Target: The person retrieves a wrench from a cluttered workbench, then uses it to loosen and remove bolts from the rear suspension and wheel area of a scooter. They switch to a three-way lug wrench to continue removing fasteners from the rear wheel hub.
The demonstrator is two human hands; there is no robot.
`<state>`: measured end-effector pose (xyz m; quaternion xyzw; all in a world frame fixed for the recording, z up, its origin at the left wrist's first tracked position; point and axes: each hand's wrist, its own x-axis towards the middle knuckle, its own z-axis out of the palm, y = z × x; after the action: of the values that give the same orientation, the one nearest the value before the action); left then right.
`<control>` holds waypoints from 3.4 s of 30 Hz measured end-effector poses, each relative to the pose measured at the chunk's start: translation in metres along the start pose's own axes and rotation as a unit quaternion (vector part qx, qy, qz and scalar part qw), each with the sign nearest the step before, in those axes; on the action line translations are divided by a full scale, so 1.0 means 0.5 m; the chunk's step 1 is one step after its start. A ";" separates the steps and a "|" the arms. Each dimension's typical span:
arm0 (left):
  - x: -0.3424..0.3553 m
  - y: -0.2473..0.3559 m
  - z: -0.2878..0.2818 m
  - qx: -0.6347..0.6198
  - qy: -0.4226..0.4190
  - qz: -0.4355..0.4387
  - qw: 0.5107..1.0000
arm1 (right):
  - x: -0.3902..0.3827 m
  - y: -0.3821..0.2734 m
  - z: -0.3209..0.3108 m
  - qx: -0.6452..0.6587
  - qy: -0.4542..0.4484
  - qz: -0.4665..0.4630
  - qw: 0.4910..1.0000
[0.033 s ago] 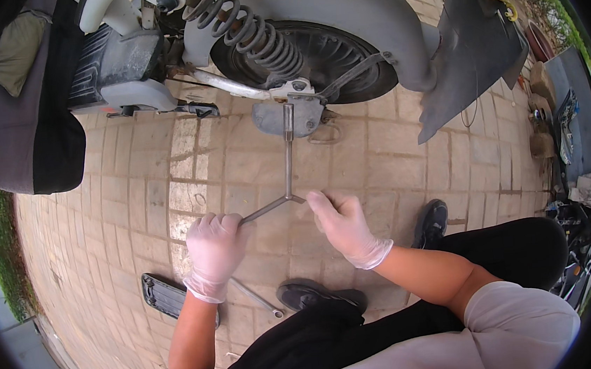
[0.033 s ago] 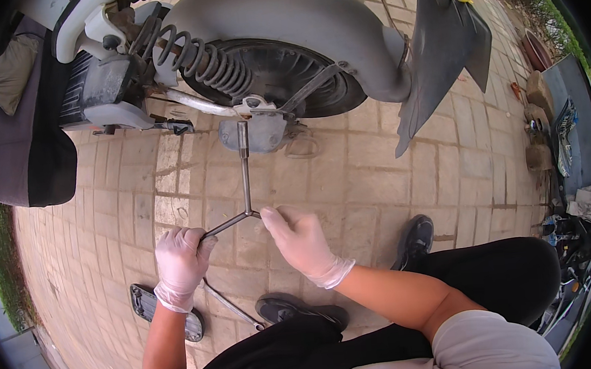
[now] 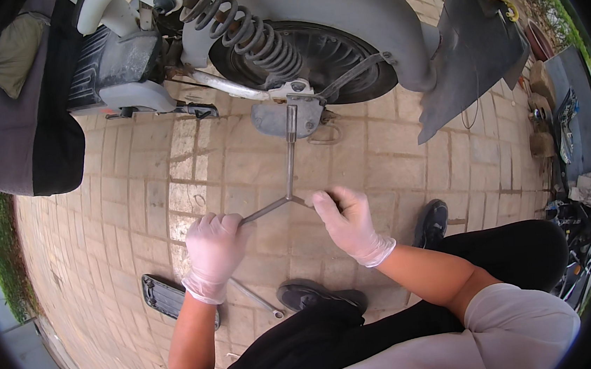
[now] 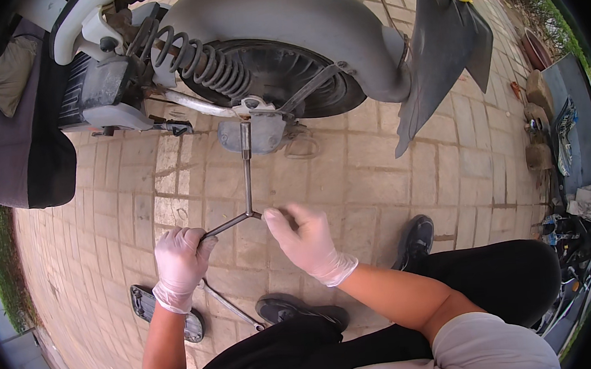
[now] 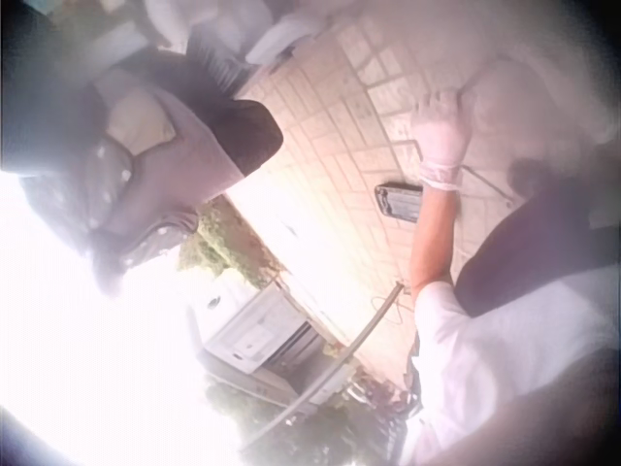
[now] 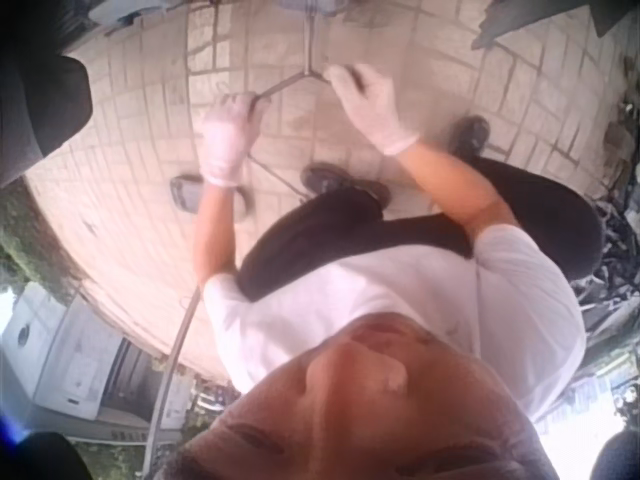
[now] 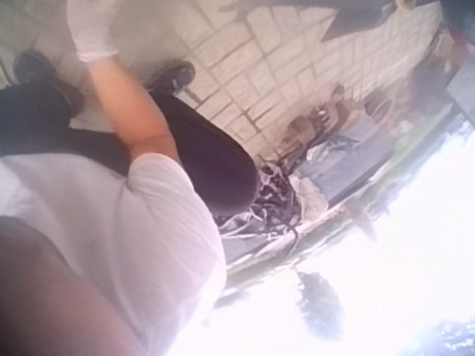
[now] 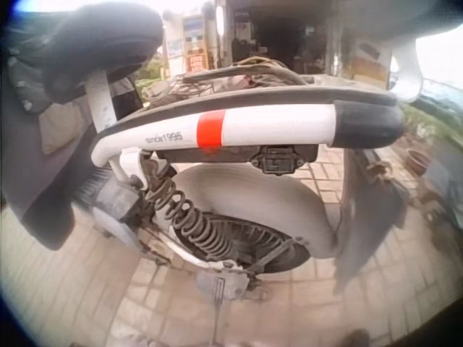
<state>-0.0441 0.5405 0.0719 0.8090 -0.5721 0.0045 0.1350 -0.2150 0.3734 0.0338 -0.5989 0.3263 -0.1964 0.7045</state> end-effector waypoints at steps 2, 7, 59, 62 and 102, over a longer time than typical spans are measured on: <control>0.012 -0.003 0.003 0.002 -0.021 -0.001 1.000 | 0.017 0.006 -0.021 -0.307 0.133 -0.281 0.900; 0.036 0.006 0.005 0.011 -0.052 0.001 0.999 | 0.031 0.026 -0.023 -0.068 -0.139 0.056 0.986; 0.155 0.072 -0.054 0.121 -0.175 -0.058 0.975 | 0.038 0.182 -0.023 0.045 -0.234 0.131 0.962; 0.153 0.069 -0.050 0.115 -0.161 -0.053 0.979 | 0.036 0.175 -0.024 0.054 -0.230 0.143 0.961; 0.166 0.048 -0.056 0.061 -0.200 -0.097 0.973 | 0.041 0.157 -0.025 0.033 -0.255 0.146 0.955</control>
<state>-0.0336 0.4628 0.1175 0.8519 -0.5048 -0.1358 -0.0326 -0.2184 0.3669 -0.0478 -0.5512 0.2130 0.0576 0.8047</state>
